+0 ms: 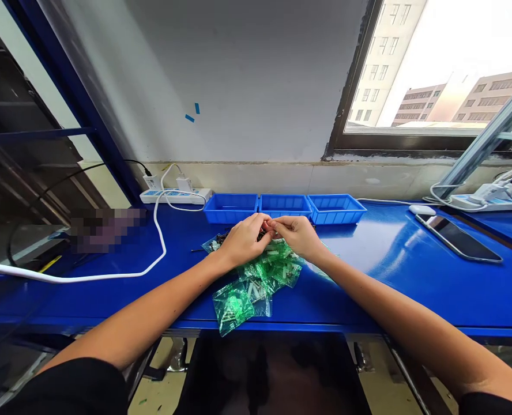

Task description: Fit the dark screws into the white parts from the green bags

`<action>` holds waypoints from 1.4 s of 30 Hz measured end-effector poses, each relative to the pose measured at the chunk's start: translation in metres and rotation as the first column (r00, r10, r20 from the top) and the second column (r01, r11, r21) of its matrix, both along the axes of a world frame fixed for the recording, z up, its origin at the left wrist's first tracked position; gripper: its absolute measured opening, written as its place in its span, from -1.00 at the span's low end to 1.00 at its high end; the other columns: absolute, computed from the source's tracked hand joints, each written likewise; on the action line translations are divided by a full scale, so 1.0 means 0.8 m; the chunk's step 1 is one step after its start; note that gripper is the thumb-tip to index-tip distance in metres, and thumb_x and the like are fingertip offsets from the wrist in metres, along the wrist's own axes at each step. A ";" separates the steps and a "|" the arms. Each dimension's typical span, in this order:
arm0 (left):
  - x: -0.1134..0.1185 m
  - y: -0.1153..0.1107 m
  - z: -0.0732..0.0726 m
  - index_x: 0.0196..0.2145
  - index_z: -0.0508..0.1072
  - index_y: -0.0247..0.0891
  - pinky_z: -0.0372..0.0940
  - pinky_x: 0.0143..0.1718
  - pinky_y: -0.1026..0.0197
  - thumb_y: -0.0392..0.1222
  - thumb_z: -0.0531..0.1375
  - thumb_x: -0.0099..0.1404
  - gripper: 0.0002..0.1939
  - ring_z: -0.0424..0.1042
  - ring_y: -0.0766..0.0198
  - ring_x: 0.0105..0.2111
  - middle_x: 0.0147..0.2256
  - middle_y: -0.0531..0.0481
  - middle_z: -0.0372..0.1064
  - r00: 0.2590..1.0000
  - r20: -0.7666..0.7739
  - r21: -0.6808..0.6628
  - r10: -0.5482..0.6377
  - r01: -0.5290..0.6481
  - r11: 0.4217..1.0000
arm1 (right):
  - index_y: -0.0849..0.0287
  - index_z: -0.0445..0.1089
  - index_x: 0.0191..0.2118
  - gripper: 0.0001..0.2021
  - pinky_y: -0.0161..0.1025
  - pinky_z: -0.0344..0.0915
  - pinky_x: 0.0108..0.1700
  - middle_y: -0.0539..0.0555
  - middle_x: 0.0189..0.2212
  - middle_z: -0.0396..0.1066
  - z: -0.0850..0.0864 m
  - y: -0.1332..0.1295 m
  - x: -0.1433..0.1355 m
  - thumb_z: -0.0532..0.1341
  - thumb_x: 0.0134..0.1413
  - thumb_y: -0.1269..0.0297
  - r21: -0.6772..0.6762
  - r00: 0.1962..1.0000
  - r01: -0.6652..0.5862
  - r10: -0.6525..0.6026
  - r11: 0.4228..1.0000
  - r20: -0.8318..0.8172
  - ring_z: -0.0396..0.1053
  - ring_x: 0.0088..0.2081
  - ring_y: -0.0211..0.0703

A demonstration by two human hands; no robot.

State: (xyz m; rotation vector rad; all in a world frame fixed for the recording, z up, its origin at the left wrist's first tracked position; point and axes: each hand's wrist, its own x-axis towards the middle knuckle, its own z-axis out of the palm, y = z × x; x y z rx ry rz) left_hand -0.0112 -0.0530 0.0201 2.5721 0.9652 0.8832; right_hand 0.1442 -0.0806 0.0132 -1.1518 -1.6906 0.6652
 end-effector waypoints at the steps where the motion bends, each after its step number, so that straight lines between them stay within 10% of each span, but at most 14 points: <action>1: 0.000 0.000 0.001 -0.20 0.32 -0.25 0.31 -0.22 0.12 -0.12 0.04 0.27 -0.80 0.42 0.15 -0.26 -0.28 -0.08 0.41 1.000 -0.022 0.000 0.009 -0.009 1.000 | 0.21 0.49 -0.37 -0.79 -0.23 0.41 -0.27 0.05 -0.42 0.51 0.000 -0.001 -0.001 0.10 0.13 0.34 -0.034 1.000 -0.010 0.010 0.999 -0.012 0.45 -0.36 -0.20; 7: -0.014 0.009 0.019 -0.16 0.38 -0.26 0.29 -0.27 0.13 -0.20 0.00 0.26 -0.75 0.42 0.15 -0.29 -0.31 -0.07 0.44 0.982 -0.176 -0.003 0.067 -0.069 0.998 | 0.19 0.48 -0.29 -0.81 -0.23 0.33 -0.24 0.07 -0.38 0.51 0.009 -0.010 -0.002 0.12 0.08 0.44 0.218 0.928 0.143 -0.207 0.965 0.309 0.44 -0.33 -0.19; 13: -0.046 0.025 0.038 -0.18 0.41 -0.23 0.29 -0.26 0.24 -0.25 0.05 0.14 -0.72 0.40 0.23 -0.25 -0.22 -0.04 0.43 0.904 -0.318 -0.143 -0.287 0.253 0.957 | 0.17 0.45 -0.24 -0.81 -0.24 0.27 -0.27 0.07 -0.38 0.47 0.022 -0.017 0.008 0.10 0.13 0.36 0.377 0.822 0.106 -0.294 0.920 0.488 0.40 -0.33 -0.17; 34: -0.031 0.011 0.029 -0.48 0.45 -0.24 0.17 -0.26 0.25 -0.28 0.10 0.18 -0.85 0.34 0.23 -0.29 -0.38 0.00 0.39 0.785 -0.462 -0.124 -0.411 0.402 0.907 | 0.14 0.43 -0.05 -0.75 -0.24 0.23 -0.25 0.14 -0.24 0.37 0.024 -0.021 0.005 0.12 0.21 0.29 0.073 0.506 -0.023 -0.052 0.997 0.861 0.37 -0.18 -0.07; 42: -0.041 0.013 0.048 -0.43 0.43 -0.30 0.13 -0.36 0.26 -0.28 0.09 0.14 -0.88 0.31 0.26 -0.35 -0.37 -0.03 0.37 0.866 -0.470 -0.047 -0.173 0.171 0.984 | 0.18 0.38 -0.02 -0.74 -0.18 0.23 -0.15 0.14 -0.23 0.39 0.023 -0.022 0.004 0.14 0.18 0.31 0.111 0.600 -0.028 -0.072 0.993 0.797 0.34 -0.13 -0.04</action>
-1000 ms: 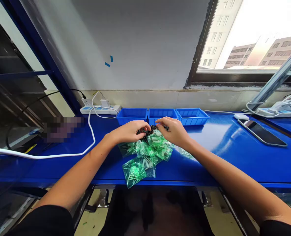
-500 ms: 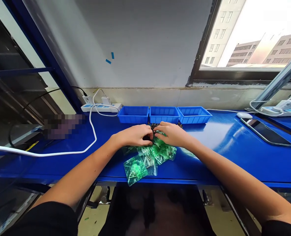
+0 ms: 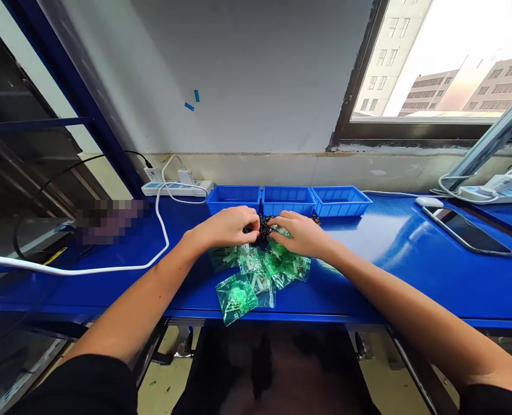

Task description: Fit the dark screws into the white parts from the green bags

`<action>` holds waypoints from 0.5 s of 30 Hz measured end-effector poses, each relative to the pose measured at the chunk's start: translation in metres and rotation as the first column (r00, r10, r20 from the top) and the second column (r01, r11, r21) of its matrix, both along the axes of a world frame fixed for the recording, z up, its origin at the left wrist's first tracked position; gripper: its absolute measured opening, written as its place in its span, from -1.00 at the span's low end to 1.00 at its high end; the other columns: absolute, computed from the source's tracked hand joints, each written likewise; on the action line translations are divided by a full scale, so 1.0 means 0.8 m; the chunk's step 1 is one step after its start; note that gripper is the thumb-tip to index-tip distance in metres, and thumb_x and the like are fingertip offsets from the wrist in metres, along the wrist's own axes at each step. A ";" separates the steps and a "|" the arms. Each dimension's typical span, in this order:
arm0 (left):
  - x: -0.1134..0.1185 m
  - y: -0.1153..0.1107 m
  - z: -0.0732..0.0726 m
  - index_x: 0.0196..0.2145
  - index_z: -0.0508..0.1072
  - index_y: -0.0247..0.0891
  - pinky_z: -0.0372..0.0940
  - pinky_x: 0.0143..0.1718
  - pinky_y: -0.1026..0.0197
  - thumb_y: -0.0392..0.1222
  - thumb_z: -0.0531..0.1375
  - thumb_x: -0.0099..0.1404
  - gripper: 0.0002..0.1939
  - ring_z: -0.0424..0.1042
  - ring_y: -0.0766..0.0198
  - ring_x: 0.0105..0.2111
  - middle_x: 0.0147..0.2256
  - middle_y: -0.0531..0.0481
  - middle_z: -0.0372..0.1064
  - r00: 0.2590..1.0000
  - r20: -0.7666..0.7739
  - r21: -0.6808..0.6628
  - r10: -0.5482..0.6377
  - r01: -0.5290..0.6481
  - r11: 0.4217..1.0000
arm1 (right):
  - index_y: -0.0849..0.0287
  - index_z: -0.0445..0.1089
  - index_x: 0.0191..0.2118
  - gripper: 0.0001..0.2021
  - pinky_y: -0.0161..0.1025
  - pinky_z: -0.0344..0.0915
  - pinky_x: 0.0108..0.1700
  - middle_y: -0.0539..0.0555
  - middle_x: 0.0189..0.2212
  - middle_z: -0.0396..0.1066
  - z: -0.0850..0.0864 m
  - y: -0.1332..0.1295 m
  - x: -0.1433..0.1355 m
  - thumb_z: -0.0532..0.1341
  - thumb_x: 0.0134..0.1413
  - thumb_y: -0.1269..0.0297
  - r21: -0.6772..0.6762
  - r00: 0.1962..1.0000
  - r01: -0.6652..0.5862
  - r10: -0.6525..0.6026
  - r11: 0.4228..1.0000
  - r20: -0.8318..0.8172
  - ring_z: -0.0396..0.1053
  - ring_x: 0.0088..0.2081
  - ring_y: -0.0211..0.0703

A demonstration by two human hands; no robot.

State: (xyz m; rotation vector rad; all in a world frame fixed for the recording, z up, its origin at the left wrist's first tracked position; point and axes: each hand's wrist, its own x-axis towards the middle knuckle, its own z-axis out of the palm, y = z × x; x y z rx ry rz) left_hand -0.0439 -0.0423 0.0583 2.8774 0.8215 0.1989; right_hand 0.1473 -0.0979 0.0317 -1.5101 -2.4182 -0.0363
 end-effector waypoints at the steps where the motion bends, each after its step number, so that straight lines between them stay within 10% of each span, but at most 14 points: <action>1: 0.001 0.000 0.000 -0.42 0.43 -0.30 0.12 -0.36 0.26 -0.27 0.08 0.14 -0.87 0.31 0.26 -0.35 -0.38 -0.03 0.37 1.000 0.007 0.009 0.017 -0.017 1.000 | 0.18 0.39 -0.05 -0.76 -0.19 0.23 -0.15 0.13 -0.24 0.39 -0.002 0.001 0.000 0.15 0.17 0.32 0.018 0.999 -0.024 0.024 1.000 -0.021 0.34 -0.14 -0.06; 15: 0.008 -0.002 -0.014 -0.23 0.43 -0.27 0.14 -0.36 0.25 -0.25 0.11 0.17 -0.80 0.38 0.22 -0.29 -0.30 -0.04 0.44 0.999 0.009 0.012 0.030 -0.031 0.999 | 0.21 0.37 -0.33 -0.89 -0.26 0.15 -0.25 0.09 -0.37 0.41 -0.010 0.005 -0.003 0.10 0.13 0.45 0.125 0.996 -0.025 0.036 0.992 -0.080 0.30 -0.29 -0.15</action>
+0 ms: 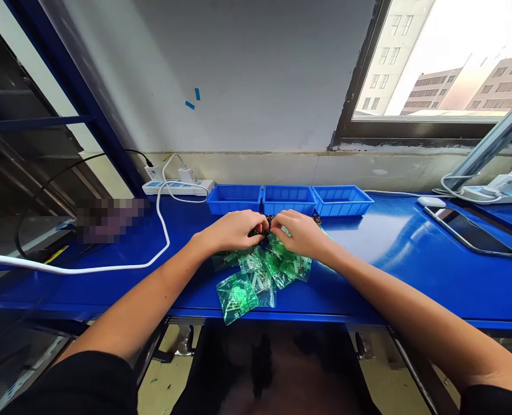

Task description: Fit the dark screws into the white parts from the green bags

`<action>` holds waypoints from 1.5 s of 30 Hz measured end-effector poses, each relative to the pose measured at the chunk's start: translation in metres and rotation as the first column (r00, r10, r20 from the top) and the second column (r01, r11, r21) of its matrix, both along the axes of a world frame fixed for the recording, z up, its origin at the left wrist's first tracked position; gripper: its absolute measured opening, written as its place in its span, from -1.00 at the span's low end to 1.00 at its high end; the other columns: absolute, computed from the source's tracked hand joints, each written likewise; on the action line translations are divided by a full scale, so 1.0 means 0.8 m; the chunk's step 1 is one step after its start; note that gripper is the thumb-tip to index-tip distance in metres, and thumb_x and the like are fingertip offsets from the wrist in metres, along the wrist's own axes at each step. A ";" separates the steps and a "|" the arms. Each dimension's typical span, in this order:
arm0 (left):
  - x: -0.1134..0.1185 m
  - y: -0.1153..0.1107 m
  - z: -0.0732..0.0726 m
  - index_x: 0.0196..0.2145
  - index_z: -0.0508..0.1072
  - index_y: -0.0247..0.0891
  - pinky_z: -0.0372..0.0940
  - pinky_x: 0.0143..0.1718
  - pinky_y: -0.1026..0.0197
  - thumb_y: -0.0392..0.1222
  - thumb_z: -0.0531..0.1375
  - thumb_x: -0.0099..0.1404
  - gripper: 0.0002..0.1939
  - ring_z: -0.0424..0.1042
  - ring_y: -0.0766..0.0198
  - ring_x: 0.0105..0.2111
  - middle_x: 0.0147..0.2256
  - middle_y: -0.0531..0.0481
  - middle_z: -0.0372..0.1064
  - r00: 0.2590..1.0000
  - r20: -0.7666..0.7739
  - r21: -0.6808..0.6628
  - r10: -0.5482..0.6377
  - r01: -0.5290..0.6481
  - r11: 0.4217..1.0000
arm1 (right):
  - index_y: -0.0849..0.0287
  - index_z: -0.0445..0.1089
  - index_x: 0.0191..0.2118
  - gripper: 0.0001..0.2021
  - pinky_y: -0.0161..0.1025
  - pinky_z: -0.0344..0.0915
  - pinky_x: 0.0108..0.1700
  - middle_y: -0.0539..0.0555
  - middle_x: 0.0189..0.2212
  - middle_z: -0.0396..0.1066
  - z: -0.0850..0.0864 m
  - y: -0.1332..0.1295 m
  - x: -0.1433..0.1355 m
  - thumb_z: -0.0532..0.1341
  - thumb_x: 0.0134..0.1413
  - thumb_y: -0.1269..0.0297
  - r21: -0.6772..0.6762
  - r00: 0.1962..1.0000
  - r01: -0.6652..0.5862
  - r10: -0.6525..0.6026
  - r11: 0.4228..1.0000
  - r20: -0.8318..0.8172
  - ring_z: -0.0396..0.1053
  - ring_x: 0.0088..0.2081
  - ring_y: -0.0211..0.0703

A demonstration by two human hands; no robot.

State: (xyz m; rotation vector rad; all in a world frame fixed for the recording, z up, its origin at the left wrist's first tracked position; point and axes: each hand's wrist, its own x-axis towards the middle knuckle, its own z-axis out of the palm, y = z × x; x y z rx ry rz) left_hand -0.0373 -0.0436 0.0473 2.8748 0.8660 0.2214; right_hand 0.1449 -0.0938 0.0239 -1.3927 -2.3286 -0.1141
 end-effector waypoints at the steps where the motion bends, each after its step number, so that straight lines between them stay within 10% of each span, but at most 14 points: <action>1: 0.000 0.000 0.000 -0.22 0.43 -0.27 0.14 -0.36 0.24 -0.26 0.11 0.18 -0.79 0.38 0.22 -0.29 -0.30 -0.04 0.44 1.000 -0.005 0.006 0.006 -0.006 1.000 | 0.21 0.37 -0.33 -0.89 -0.25 0.16 -0.24 0.09 -0.37 0.41 0.000 0.000 0.000 0.10 0.13 0.45 0.006 1.000 0.010 -0.010 1.000 -0.015 0.31 -0.28 -0.15; 45: 0.004 -0.006 0.000 -0.18 0.44 -0.25 0.15 -0.38 0.25 -0.23 0.02 0.25 -0.74 0.42 0.23 -0.32 -0.31 -0.01 0.49 0.993 0.079 0.041 0.084 -0.087 0.995 | 0.16 0.31 -0.36 -0.94 -0.29 0.12 -0.32 0.05 -0.40 0.41 -0.009 0.004 0.000 0.12 0.13 0.39 0.056 0.988 0.064 -0.055 0.996 -0.147 0.33 -0.31 -0.17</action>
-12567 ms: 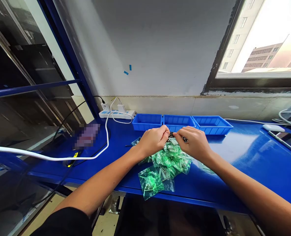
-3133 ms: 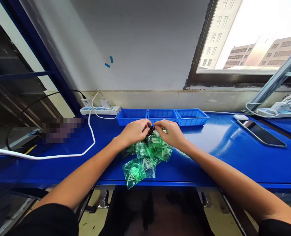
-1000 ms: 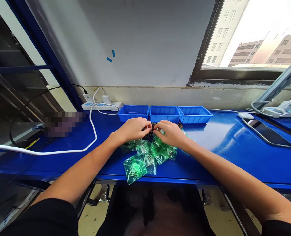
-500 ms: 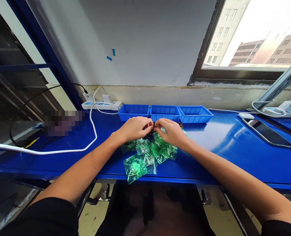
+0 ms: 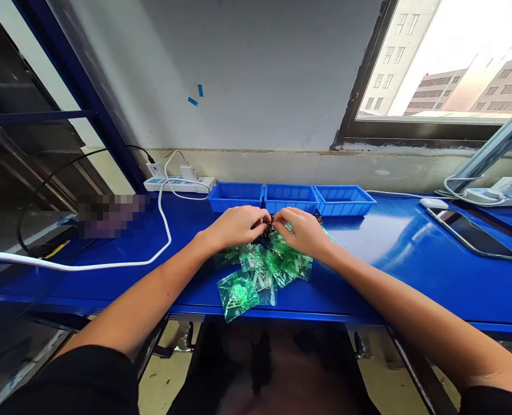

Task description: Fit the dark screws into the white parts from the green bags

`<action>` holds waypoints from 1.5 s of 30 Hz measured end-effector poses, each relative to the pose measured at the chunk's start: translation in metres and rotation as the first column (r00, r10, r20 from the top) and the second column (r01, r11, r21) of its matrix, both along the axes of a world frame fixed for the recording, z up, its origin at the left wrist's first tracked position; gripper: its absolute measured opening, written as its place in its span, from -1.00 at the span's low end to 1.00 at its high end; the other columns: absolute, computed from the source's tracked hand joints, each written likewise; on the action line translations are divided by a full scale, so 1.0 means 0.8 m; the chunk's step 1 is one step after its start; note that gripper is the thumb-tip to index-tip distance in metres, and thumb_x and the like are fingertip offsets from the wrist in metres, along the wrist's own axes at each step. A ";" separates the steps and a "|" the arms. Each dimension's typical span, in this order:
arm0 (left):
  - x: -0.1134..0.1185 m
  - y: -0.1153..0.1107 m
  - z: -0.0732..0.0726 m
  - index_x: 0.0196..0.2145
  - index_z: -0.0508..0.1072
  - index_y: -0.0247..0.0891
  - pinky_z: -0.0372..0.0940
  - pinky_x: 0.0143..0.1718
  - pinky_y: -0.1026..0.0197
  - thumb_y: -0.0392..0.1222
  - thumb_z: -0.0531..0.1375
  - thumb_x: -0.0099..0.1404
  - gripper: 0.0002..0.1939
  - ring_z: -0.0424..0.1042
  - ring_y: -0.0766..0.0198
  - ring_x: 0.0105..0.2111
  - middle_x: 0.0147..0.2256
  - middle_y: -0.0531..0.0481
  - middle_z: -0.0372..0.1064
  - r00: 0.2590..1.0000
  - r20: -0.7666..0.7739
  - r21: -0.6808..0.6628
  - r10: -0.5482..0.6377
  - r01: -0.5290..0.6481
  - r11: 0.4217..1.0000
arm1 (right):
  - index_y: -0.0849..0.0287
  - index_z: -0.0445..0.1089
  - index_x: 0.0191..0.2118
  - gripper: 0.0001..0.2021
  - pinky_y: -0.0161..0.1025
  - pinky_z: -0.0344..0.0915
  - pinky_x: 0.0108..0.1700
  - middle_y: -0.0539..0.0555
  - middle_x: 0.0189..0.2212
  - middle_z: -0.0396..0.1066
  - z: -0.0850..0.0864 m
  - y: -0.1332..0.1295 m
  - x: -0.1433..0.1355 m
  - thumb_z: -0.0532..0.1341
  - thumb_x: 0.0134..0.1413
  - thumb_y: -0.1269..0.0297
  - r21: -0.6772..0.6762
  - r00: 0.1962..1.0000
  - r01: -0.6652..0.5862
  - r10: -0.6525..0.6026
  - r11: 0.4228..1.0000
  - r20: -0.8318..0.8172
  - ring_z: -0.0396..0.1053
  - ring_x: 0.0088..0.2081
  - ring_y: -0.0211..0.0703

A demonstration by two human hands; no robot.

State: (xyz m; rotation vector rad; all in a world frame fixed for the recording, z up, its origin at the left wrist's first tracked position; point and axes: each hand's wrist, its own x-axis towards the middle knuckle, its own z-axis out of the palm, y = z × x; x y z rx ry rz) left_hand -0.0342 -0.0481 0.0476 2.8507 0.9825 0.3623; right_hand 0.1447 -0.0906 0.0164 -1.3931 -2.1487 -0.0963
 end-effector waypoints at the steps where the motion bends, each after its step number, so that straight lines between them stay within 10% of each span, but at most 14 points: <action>1: 0.000 0.000 0.000 -0.18 0.45 -0.25 0.15 -0.38 0.25 -0.22 0.02 0.25 -0.74 0.42 0.23 -0.31 -0.31 -0.01 0.49 1.000 0.000 0.007 0.003 -0.003 1.000 | 0.16 0.31 -0.36 -0.93 -0.29 0.12 -0.32 0.05 -0.40 0.41 0.000 0.000 0.000 0.12 0.13 0.39 0.001 1.000 -0.002 0.002 1.000 -0.002 0.33 -0.31 -0.17; 45: 0.000 0.001 -0.002 -0.12 0.44 -0.23 0.17 -0.35 0.23 -0.14 0.01 0.27 -0.69 0.42 0.23 -0.33 -0.34 -0.02 0.48 0.998 0.065 -0.028 0.025 -0.023 0.999 | 0.15 0.33 -0.35 -0.94 -0.31 0.14 -0.33 0.03 -0.42 0.40 -0.002 0.004 0.003 0.12 0.10 0.40 0.069 0.998 -0.022 0.026 0.997 -0.055 0.31 -0.36 -0.21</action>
